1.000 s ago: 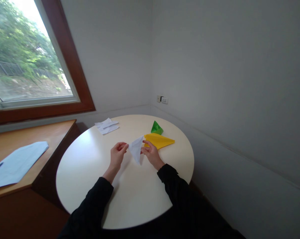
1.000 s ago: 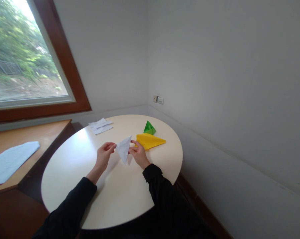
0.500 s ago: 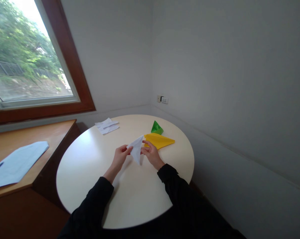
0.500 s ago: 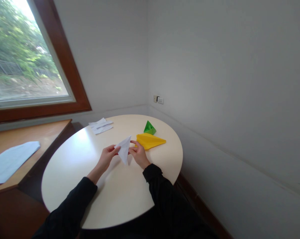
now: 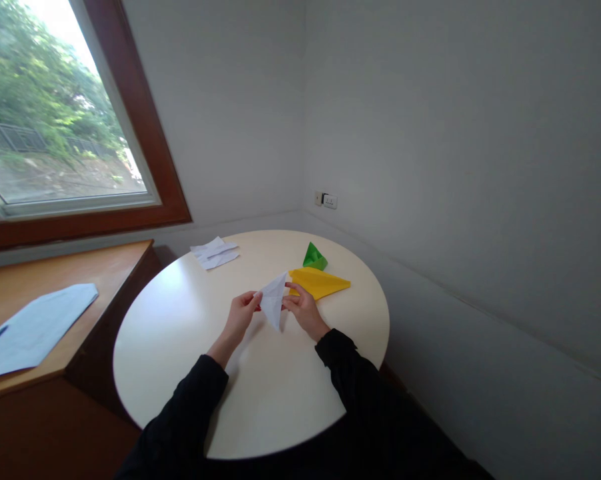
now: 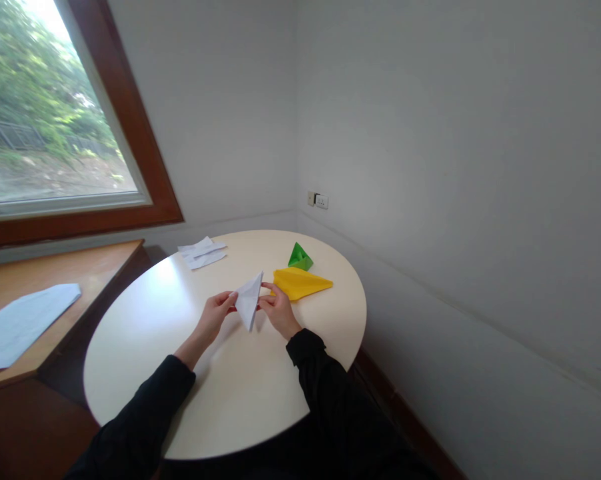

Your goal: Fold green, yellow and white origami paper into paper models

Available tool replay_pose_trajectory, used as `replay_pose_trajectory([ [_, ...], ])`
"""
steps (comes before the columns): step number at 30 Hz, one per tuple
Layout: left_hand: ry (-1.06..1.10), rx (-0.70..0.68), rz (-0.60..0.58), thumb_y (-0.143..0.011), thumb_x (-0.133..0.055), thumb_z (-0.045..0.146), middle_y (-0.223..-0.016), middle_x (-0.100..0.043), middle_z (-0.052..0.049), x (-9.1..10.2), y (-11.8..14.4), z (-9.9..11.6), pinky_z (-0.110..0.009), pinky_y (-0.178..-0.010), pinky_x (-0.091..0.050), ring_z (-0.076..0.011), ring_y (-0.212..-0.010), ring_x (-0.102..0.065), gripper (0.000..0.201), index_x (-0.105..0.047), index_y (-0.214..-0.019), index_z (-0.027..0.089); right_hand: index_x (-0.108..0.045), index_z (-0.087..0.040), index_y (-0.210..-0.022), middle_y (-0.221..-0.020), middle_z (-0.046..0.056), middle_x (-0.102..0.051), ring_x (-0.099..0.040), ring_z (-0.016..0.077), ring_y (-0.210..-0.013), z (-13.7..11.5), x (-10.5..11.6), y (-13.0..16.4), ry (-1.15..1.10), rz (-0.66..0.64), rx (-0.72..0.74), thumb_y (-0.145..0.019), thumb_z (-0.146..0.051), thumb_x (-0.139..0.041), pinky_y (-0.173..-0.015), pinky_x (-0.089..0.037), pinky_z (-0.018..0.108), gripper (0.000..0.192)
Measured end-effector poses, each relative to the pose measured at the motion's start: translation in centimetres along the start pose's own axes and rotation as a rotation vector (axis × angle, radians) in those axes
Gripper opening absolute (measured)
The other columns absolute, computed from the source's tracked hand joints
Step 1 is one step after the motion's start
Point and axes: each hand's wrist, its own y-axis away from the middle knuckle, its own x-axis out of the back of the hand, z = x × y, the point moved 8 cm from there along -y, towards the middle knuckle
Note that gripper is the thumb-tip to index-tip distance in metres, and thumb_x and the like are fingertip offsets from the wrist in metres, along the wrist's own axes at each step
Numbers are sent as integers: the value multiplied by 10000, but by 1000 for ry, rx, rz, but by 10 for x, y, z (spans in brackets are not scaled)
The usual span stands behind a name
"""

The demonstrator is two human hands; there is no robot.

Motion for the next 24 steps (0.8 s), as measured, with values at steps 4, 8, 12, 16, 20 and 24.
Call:
replay_pose_trajectory([
  [4,11,0,0,-648,-656,451,-636,-629,-46,0,-1,-2,-312,-654,-471,-159,-630,-561,328,-665,-677,125,-485,-170,-1042,-636,-25,-680,-655,153,-626,0,0,0,-9,1,-11,-639,-202,-596,-708,-522,344,419],
  [8,24,7,-6,-651,-652,446,-653,-634,-52,-1,-1,-2,-315,-653,-476,-157,-625,-562,332,-670,-696,118,-494,-168,-1040,-620,-36,-668,-644,146,-612,-1,1,0,0,5,-3,-637,-201,-594,-706,-519,344,416],
  [12,38,19,-7,-654,-646,452,-656,-631,-52,-1,-1,-3,-320,-663,-482,-157,-626,-568,341,-665,-696,114,-497,-165,-1040,-587,-54,-643,-624,133,-584,-2,2,0,7,18,-3,-638,-197,-586,-693,-507,329,412],
  [16,41,22,0,-648,-651,459,-650,-627,-50,-1,-1,-4,-322,-659,-483,-158,-620,-568,346,-659,-689,116,-498,-163,-1049,-609,-42,-646,-624,137,-593,-3,1,1,8,10,-10,-644,-210,-594,-684,-494,320,419],
  [20,39,25,4,-634,-653,469,-637,-620,-45,0,-2,-5,-323,-656,-483,-161,-620,-569,358,-659,-688,115,-507,-170,-1047,-630,-35,-647,-628,145,-606,-6,1,2,22,9,-4,-646,-213,-605,-675,-483,314,415],
  [24,28,28,18,-638,-651,458,-634,-617,-43,2,-2,-5,-320,-646,-481,-154,-605,-559,345,-659,-682,116,-510,-174,-1048,-640,-36,-642,-627,144,-614,-7,1,2,36,7,-7,-652,-239,-623,-663,-470,303,418],
])
